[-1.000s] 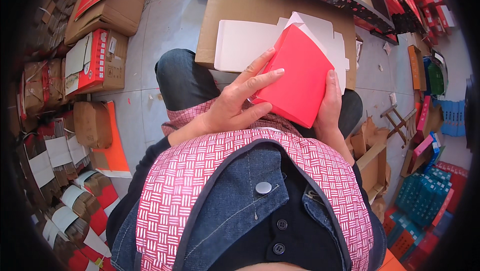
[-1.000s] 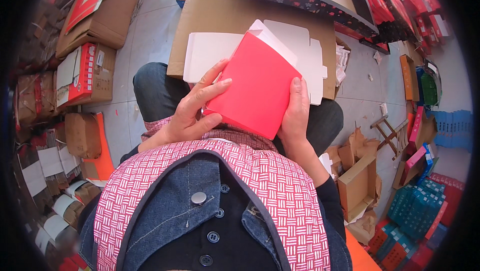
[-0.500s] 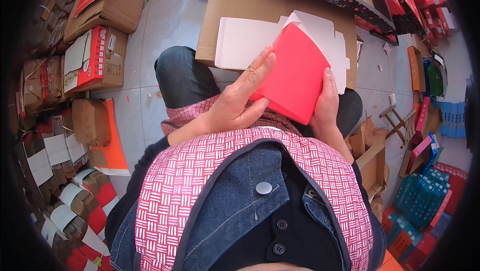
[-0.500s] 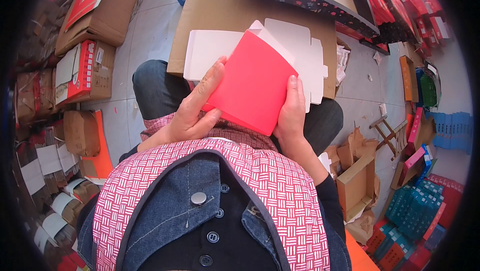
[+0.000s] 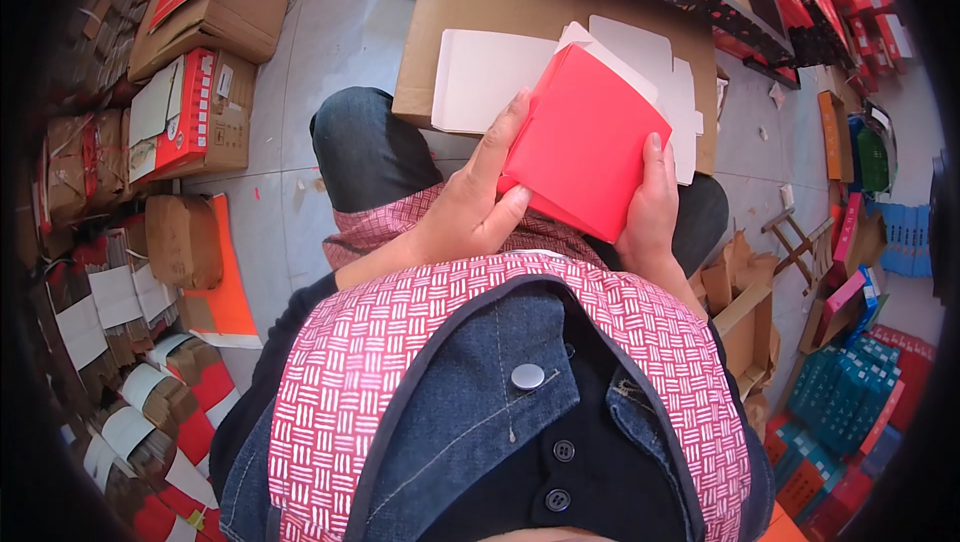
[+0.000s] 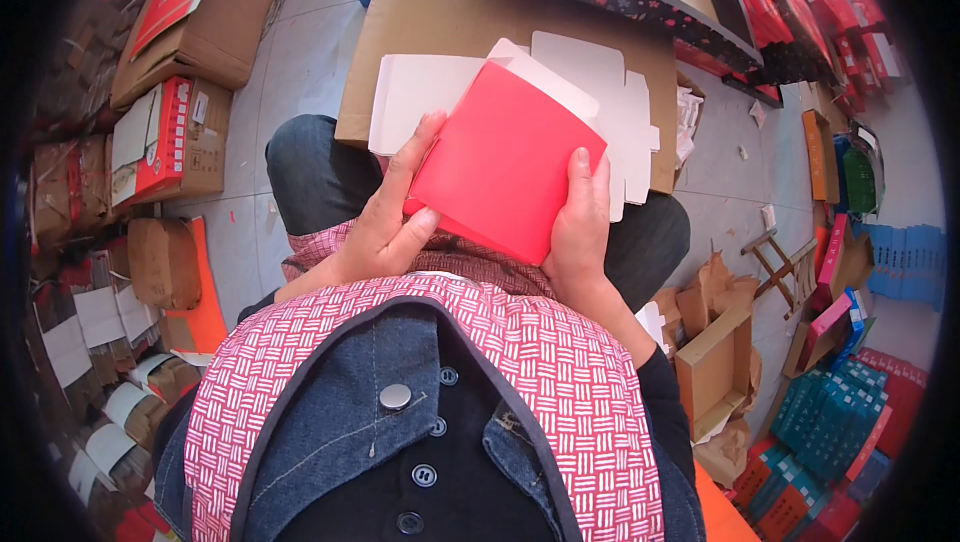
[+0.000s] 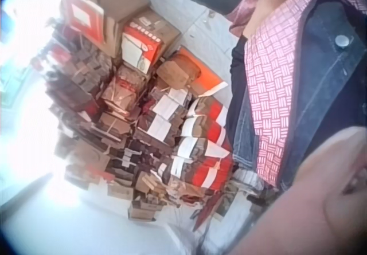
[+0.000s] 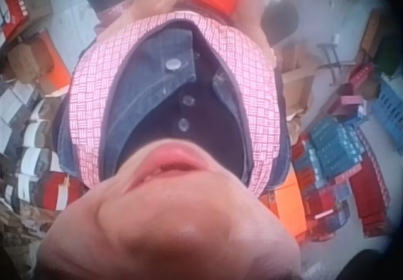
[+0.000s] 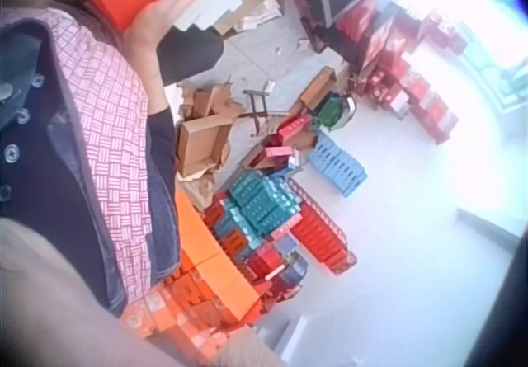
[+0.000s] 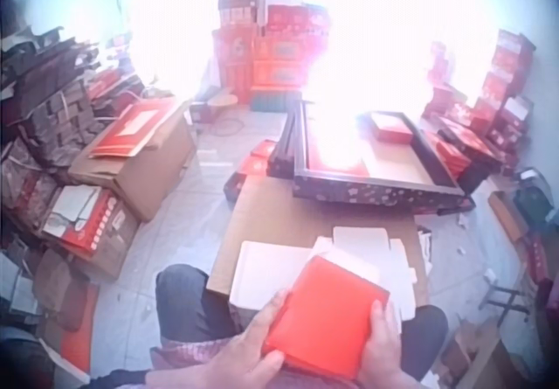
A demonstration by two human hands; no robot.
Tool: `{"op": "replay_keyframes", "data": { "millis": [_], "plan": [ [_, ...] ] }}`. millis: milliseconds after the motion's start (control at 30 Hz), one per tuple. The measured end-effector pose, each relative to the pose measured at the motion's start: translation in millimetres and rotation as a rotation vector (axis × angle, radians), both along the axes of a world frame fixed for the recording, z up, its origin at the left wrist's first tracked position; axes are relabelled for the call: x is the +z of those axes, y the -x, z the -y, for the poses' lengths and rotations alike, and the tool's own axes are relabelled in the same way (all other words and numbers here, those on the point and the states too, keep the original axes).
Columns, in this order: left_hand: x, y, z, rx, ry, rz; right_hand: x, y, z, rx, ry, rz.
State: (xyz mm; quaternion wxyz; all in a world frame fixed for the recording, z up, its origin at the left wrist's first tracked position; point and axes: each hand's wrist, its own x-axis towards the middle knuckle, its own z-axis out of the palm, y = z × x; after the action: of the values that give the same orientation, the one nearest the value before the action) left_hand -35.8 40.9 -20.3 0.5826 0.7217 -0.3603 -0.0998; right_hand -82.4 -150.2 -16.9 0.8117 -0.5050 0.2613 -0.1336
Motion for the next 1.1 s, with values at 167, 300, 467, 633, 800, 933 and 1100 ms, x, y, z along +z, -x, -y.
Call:
{"op": "replay_keyframes", "data": {
  "millis": [167,300,467,633,800,933,1100],
  "plan": [
    [-5,8,7,0.097,0.344,-0.292,-12,8,7,0.043,0.317,-0.011],
    [-11,-7,12,0.234,0.624,-0.358,-1,3,-24,-0.071,0.051,0.284],
    [7,-49,-1,0.049,0.667,-0.222,13,14,13,0.225,-0.168,0.519],
    [18,-61,-27,-0.1,0.467,-0.113,22,16,39,0.37,-0.242,0.435],
    [14,-45,-24,-0.016,0.717,-0.326,-9,39,64,0.559,-0.102,0.187],
    [-1,-23,-20,0.176,0.705,-0.263,-18,55,22,0.459,-0.157,0.089],
    [-7,-13,-16,0.241,0.632,-0.095,-12,64,3,0.37,-0.114,0.009]
  ]
}}
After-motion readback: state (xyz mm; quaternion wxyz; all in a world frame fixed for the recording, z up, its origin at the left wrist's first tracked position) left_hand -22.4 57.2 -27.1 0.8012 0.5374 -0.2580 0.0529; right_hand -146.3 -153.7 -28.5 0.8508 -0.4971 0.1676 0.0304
